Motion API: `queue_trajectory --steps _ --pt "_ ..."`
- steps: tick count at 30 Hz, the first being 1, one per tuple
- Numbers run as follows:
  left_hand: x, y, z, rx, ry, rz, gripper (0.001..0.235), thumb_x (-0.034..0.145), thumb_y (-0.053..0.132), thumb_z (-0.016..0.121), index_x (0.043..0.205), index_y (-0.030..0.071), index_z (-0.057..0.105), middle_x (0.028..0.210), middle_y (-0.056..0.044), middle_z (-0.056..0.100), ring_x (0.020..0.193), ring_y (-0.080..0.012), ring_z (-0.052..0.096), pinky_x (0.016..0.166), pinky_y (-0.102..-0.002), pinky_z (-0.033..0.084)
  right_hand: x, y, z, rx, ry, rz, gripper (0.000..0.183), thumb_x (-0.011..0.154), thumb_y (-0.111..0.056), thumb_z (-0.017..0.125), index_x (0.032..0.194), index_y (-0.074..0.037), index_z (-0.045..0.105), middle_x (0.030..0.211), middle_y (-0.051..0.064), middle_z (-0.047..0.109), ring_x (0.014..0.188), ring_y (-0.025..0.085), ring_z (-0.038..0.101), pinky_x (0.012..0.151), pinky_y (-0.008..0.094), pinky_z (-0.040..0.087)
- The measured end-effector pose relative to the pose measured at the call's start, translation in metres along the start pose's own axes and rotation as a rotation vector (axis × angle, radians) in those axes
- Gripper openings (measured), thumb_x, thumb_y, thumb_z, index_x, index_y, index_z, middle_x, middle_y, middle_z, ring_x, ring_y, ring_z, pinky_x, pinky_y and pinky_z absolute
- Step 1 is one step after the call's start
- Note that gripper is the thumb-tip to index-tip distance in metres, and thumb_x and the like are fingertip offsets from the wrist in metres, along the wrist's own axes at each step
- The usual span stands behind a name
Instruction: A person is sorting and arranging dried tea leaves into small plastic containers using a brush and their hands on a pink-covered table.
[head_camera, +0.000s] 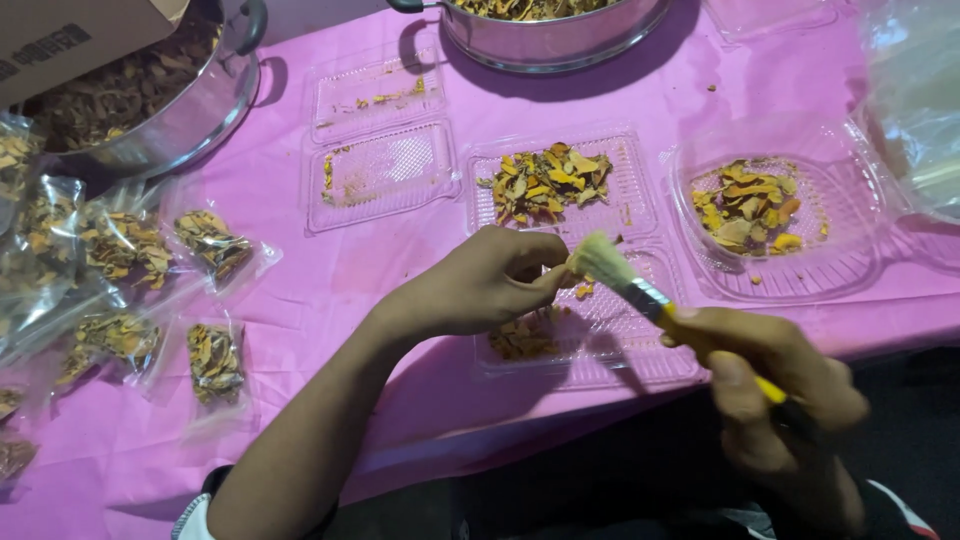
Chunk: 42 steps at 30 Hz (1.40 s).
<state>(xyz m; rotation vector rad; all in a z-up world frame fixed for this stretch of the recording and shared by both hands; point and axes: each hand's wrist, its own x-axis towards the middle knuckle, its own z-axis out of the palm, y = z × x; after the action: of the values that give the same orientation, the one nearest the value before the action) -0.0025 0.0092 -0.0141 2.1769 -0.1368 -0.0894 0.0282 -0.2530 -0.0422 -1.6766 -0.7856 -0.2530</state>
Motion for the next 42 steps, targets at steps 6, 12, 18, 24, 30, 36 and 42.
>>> queue_trajectory --steps 6,12,18,24,30,36,42 --pt "-0.001 0.006 -0.001 -0.324 -0.023 -0.052 0.03 0.104 0.034 0.055 0.082 0.014 0.057 0.069 0.008 0.035 0.062 -0.005 0.03 0.056 -0.024 0.025 0.003 -0.004 0.001 0.029 -0.078 0.025 0.03 0.099 -0.009 0.049 0.114 0.009 0.067 0.102 0.02 0.077 0.086 0.019 0.075 0.081 0.024 0.058" --pt "0.001 0.008 -0.001 -0.379 -0.027 -0.126 0.03 0.1 0.039 0.058 0.087 0.013 0.064 0.071 0.007 0.043 0.064 -0.006 0.037 0.058 -0.024 0.029 0.004 -0.001 0.002 0.067 -0.107 0.03 0.03 0.099 -0.007 0.047 0.116 0.008 0.067 0.102 0.018 0.076 0.09 0.019 0.074 0.085 0.025 0.057" --pt "0.003 -0.003 0.003 -0.342 -0.023 -0.093 0.022 0.102 0.028 0.063 0.085 0.014 0.062 0.074 0.008 0.047 0.068 -0.0045 0.042 0.06 -0.023 0.033 0.0 0.006 0.003 0.051 -0.082 0.102 0.031 0.1 -0.012 0.049 0.114 0.004 0.07 0.098 0.015 0.078 0.08 0.015 0.071 0.079 0.023 0.055" --pt "0.006 -0.012 0.0 -0.132 -0.003 -0.089 0.03 0.101 0.031 0.059 0.077 0.015 0.049 0.073 0.005 0.045 0.066 -0.0094 0.041 0.062 -0.027 0.033 0.009 -0.014 -0.008 0.025 -0.052 0.198 0.031 0.104 -0.012 0.044 0.117 0.006 0.066 0.107 0.018 0.074 0.09 0.02 0.068 0.085 0.028 0.052" --pt "0.003 -0.013 -0.004 -0.205 -0.042 -0.041 0.033 0.102 0.026 0.062 0.075 0.017 0.044 0.073 0.006 0.039 0.067 -0.0084 0.035 0.063 -0.027 0.03 0.008 0.023 -0.014 -0.023 -0.24 -0.065 0.026 0.1 -0.007 0.049 0.113 0.004 0.069 0.109 0.016 0.077 0.092 0.018 0.077 0.084 0.026 0.058" --pt "0.001 -0.011 -0.006 -0.257 -0.085 -0.019 0.029 0.101 0.025 0.062 0.078 0.016 0.047 0.074 0.006 0.041 0.069 -0.008 0.037 0.063 -0.026 0.031 0.011 -0.001 -0.026 -0.053 -0.235 0.125 0.029 0.099 -0.005 0.048 0.115 0.005 0.07 0.109 0.016 0.077 0.096 0.019 0.073 0.089 0.027 0.055" --pt "0.001 -0.003 -0.01 -0.492 -0.084 -0.02 0.03 0.098 0.031 0.063 0.075 0.019 0.047 0.074 0.009 0.038 0.068 -0.0046 0.035 0.062 -0.023 0.028 0.011 -0.009 -0.018 -0.055 -0.129 0.098 0.028 0.1 -0.005 0.047 0.115 0.007 0.068 0.107 0.019 0.076 0.091 0.02 0.073 0.087 0.027 0.054"
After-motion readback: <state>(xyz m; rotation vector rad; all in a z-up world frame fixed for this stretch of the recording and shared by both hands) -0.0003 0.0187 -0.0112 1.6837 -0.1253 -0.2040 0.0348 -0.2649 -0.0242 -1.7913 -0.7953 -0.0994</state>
